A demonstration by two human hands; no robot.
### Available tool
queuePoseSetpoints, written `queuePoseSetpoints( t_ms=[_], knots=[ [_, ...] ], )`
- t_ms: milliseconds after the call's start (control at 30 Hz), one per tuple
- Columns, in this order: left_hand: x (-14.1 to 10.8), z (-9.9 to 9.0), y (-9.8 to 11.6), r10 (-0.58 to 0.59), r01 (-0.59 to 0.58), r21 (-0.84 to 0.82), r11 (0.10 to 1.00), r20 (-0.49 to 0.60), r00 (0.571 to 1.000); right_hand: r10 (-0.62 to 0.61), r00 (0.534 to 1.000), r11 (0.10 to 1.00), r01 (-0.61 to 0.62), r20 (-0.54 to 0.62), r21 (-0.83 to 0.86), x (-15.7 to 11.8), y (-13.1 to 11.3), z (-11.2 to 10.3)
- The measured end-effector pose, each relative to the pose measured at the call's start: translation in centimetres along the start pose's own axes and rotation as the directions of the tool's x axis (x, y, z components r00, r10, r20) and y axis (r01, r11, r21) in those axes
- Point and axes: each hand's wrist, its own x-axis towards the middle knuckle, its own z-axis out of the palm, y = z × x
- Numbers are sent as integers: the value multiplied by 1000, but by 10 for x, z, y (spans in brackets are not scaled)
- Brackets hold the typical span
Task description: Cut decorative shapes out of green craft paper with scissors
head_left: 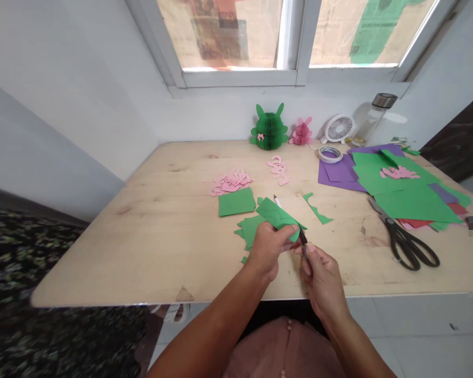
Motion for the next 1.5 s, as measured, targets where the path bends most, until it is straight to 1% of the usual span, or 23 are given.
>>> queuePoseSetpoints(
  t_ms=[133, 267, 467, 567, 767, 967, 1100, 1200, 1300, 1500],
  knots=[
    [0, -1, 2, -17, 17, -3, 1000, 7, 1000, -10, 1000, 1000, 10, -5, -9, 0, 0, 0],
    [1, -2, 5, -32, 31, 9, 999, 37, 999, -4, 1000, 999, 4, -5, -34, 0, 0, -1],
    [3, -7, 9, -63, 58, 64, 996, 74, 995, -23, 999, 998, 25, 43, -50, -1, -3, -1],
    [4, -9, 9, -71, 64, 74, 995, 91, 993, -14, 999, 999, 16, 47, -40, -1, -3, 0],
    [8, -11, 9, -65, 52, 103, 993, 119, 991, 6, 999, 1000, -6, 32, -5, 0, -2, 1],
    [11, -12, 7, -57, 35, 138, 990, 159, 986, 3, 1000, 1000, -3, 23, -19, 0, -3, 2],
    [12, -13, 6, -54, 28, 144, 989, 178, 983, 19, 1000, 1000, -19, 10, -19, 1, -2, 2],
    [11, -13, 6, -66, 41, 143, 989, 173, 983, 22, 1000, 1000, -21, 20, -23, 1, -1, 2],
    [10, -13, 7, -68, 48, 124, 991, 169, 983, 13, 1000, 1000, -12, 11, -26, 0, -1, 3],
    [8, -13, 8, -65, 46, 96, 994, 196, 978, -3, 1000, 999, 3, -5, -42, -1, -2, 3]
  ],
)
